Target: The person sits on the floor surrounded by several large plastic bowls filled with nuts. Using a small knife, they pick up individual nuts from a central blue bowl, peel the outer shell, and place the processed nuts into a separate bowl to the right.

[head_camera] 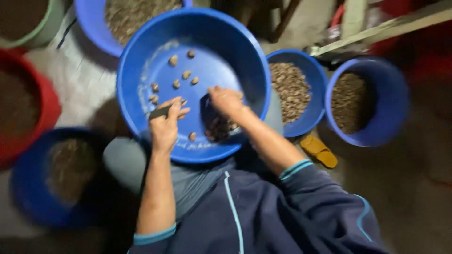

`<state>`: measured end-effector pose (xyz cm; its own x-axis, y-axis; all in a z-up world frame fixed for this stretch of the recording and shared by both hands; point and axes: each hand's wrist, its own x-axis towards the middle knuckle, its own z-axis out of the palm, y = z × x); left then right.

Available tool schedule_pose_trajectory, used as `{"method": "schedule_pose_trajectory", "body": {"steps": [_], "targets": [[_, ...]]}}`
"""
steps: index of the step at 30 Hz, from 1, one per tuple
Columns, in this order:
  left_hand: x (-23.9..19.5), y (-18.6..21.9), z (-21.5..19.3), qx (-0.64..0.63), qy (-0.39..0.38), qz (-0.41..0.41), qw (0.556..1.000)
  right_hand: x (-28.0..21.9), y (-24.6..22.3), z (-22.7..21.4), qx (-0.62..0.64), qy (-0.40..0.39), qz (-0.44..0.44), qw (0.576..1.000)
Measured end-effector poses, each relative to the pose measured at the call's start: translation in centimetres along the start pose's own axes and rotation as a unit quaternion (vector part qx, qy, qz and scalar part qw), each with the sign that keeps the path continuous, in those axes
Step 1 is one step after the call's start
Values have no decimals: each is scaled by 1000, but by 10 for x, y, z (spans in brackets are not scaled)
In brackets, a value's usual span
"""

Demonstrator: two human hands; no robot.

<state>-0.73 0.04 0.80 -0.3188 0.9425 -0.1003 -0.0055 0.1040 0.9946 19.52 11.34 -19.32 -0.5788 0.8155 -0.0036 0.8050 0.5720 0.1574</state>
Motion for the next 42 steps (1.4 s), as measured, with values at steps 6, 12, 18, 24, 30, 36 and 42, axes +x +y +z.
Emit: {"method": "schedule_pose_trajectory", "body": {"steps": [6, 12, 18, 24, 30, 36, 42], "targets": [[-2, 23, 1, 7, -22, -1, 1000, -14, 0, -97, 277, -27, 36, 960], [-1, 13, 3, 6, -7, 37, 999, -25, -12, -183, 819, -88, 140, 550], [-5, 21, 10, -5, -25, 57, 998, -32, -32, -191, 892, -26, 141, 428], [-3, 7, 6, -28, 6, 69, 997, -31, -33, -198, 907, -11, 127, 401], [-6, 20, 13, -38, -19, 95, 995, -27, -36, -181, 912, 3, 135, 388], [-8, 28, 18, -23, -29, 97, 995, -31, -32, -189, 911, 17, 143, 386], [-7, 25, 17, -32, -39, 105, 993, -32, -31, -189, 909, 20, 142, 391]]}}
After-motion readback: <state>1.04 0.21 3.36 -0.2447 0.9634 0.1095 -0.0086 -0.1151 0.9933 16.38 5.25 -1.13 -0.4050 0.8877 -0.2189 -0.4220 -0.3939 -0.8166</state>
